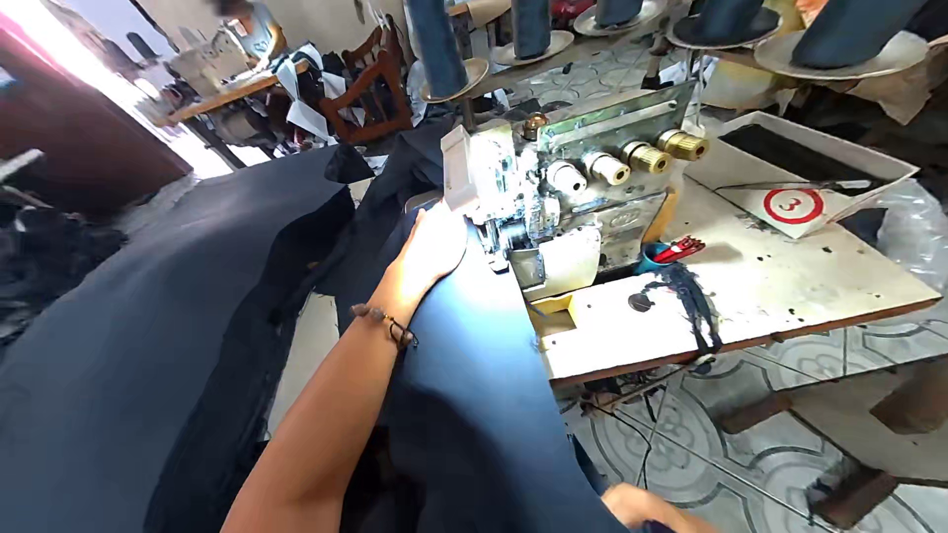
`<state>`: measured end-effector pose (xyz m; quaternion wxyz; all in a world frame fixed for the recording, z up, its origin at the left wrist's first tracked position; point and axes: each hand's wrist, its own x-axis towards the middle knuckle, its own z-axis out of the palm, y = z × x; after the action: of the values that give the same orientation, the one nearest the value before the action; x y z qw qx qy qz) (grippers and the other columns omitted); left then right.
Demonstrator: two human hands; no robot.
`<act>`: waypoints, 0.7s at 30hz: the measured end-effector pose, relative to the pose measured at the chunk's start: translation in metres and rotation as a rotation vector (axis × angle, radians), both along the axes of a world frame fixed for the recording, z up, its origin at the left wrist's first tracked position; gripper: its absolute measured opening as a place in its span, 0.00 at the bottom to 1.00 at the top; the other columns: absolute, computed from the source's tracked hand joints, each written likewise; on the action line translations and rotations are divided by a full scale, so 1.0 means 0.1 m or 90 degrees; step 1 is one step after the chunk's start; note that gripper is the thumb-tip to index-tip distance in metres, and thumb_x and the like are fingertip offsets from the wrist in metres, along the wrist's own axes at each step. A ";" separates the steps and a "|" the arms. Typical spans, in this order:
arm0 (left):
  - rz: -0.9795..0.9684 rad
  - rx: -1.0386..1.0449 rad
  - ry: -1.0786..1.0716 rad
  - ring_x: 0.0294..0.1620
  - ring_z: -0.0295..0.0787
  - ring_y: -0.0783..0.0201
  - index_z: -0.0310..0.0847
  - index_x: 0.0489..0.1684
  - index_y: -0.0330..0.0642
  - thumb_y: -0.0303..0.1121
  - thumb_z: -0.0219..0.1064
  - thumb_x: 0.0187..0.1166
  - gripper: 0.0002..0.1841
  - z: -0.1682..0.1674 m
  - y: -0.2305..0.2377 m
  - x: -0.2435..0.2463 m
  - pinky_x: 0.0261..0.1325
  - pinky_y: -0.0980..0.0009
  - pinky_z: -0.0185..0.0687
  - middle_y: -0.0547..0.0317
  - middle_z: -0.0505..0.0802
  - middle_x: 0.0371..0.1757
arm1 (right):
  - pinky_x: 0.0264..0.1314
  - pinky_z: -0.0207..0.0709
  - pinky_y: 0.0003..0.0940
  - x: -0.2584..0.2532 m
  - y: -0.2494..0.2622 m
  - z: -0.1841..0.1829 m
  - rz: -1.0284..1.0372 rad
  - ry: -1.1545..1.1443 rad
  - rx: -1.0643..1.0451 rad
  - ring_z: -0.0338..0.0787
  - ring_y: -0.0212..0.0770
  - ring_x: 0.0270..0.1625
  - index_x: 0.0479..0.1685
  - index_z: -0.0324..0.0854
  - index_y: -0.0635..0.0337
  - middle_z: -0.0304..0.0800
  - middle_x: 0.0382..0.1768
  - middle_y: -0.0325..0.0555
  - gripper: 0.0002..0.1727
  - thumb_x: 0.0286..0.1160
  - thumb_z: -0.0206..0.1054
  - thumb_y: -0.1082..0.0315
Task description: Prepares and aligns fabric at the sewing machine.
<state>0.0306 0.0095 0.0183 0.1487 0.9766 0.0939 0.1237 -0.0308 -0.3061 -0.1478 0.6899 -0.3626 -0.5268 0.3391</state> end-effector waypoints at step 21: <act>0.130 0.042 -0.111 0.67 0.83 0.29 0.88 0.50 0.26 0.38 0.78 0.66 0.22 -1.05 0.10 -2.07 0.67 0.35 0.79 0.25 0.84 0.67 | 0.51 0.86 0.22 0.51 0.68 0.23 -0.319 0.162 -0.160 0.90 0.18 0.41 0.42 0.85 0.49 0.93 0.35 0.21 0.10 0.77 0.59 0.72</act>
<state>-0.1762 0.0191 -0.0867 0.1108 0.9519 0.1753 0.2255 0.0198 -0.2386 -0.1244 0.7622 -0.5182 -0.2846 0.2635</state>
